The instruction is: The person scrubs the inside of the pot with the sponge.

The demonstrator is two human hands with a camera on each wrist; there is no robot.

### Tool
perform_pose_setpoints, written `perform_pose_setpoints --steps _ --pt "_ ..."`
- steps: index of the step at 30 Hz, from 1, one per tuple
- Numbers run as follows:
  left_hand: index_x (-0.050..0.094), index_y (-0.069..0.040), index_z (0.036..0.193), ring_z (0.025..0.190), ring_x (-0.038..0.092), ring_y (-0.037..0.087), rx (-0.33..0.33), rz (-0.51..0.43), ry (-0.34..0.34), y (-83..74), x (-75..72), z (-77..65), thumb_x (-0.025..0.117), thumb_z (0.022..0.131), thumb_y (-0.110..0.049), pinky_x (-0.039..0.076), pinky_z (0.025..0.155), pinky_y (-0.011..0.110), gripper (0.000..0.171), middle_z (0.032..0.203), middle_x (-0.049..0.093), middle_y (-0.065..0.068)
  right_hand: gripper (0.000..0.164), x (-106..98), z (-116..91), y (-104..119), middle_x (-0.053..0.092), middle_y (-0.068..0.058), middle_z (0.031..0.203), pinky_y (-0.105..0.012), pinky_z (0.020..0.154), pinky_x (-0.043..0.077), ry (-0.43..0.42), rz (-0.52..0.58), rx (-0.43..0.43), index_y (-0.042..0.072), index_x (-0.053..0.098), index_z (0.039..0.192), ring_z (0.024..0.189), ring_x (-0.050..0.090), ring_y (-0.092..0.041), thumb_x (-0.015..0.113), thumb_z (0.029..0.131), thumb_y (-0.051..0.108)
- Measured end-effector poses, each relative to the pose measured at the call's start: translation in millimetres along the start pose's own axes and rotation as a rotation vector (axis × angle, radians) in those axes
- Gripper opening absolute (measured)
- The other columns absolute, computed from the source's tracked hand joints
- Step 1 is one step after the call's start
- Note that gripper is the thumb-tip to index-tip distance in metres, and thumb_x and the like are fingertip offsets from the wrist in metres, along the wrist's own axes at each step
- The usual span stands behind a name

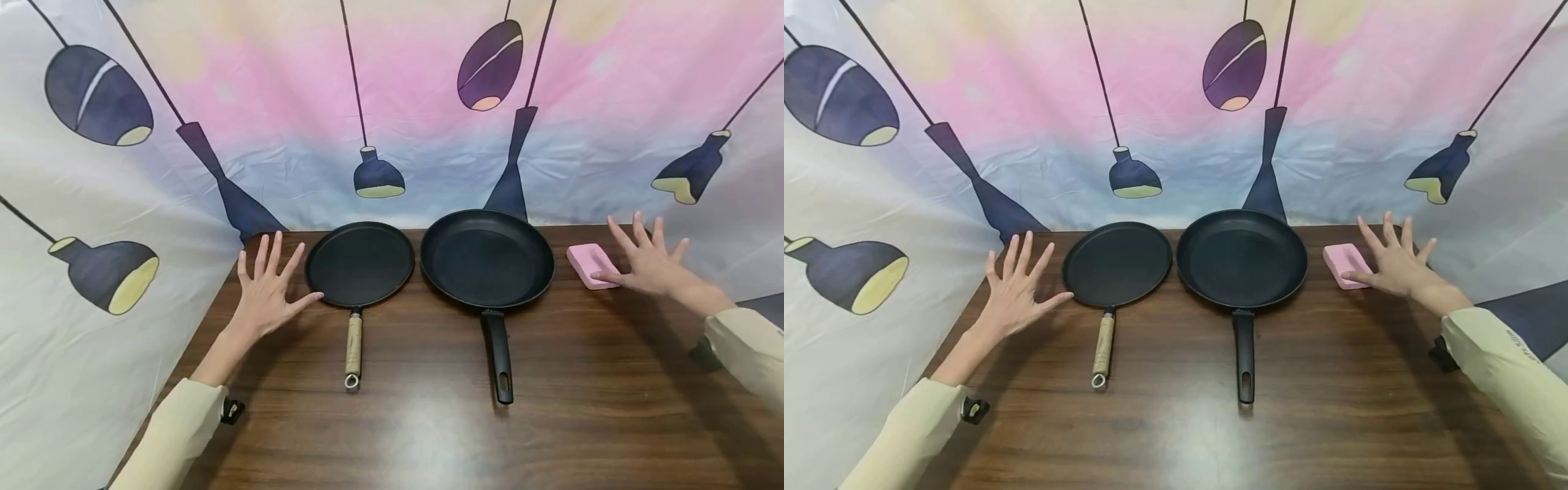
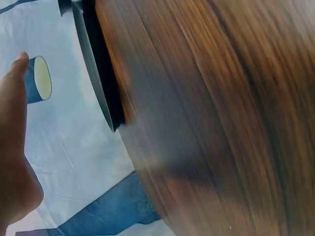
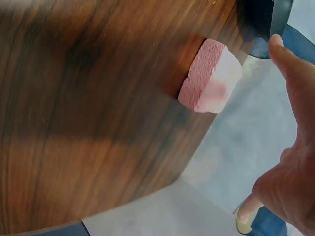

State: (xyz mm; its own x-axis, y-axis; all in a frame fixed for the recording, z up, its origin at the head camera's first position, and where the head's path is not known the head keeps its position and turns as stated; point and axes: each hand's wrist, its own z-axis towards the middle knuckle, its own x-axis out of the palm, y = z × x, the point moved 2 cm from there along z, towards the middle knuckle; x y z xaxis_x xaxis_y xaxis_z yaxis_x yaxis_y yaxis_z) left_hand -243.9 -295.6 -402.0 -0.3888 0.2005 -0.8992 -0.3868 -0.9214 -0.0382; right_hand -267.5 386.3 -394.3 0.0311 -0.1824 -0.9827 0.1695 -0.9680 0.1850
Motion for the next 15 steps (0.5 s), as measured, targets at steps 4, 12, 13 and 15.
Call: perform_pose_setpoints --steps 4,12,13,15 --pt "0.012 -0.033 0.165 0.159 0.003 0.038 -0.055 -0.101 -0.004 -6.0 -0.6 -0.9 0.053 0.086 -0.082 0.005 0.118 0.076 0.101 0.173 0.0 0.013 0.121 2.3 -0.6 0.2 -0.015 -0.043 0.158 -0.095 0.098 -0.002 -0.009 0.073 0.024 0.021 -0.019 0.162 0.141 -0.016 -0.07 0.072 0.089 0.056" --pt "0.002 -0.036 0.165 0.156 0.007 0.046 -0.228 -0.488 0.092 -24.2 -5.1 -4.1 0.073 0.09 -0.046 0.008 0.113 0.079 0.104 0.173 0.005 0.011 0.114 7.9 1.9 -9.5 -0.011 -0.045 0.157 -0.081 0.113 0.015 -0.043 0.269 0.04 -0.001 -0.017 0.159 0.143 0.003 -0.069 0.066 0.096 0.045" --pt "0.0 -0.038 0.164 0.155 0.008 0.047 -0.249 -0.525 0.113 -25.8 -6.3 -4.4 0.073 0.091 -0.045 0.008 0.113 0.08 0.103 0.173 0.006 0.011 0.114 8.0 1.4 -9.5 -0.008 -0.045 0.158 -0.081 0.112 0.019 -0.042 0.273 0.051 -0.001 -0.017 0.159 0.143 0.008 -0.069 0.066 0.096 0.046" --pt "-0.002 -0.041 0.163 0.155 0.008 0.047 -0.283 -0.596 0.149 -28.6 -8.6 -4.7 0.072 0.093 -0.042 0.008 0.114 0.081 0.102 0.172 0.012 0.012 0.113 8.5 0.6 -9.8 -0.002 -0.043 0.16 -0.08 0.11 0.024 -0.037 0.277 0.075 -0.001 -0.018 0.159 0.139 0.017 -0.07 0.064 0.097 0.047"
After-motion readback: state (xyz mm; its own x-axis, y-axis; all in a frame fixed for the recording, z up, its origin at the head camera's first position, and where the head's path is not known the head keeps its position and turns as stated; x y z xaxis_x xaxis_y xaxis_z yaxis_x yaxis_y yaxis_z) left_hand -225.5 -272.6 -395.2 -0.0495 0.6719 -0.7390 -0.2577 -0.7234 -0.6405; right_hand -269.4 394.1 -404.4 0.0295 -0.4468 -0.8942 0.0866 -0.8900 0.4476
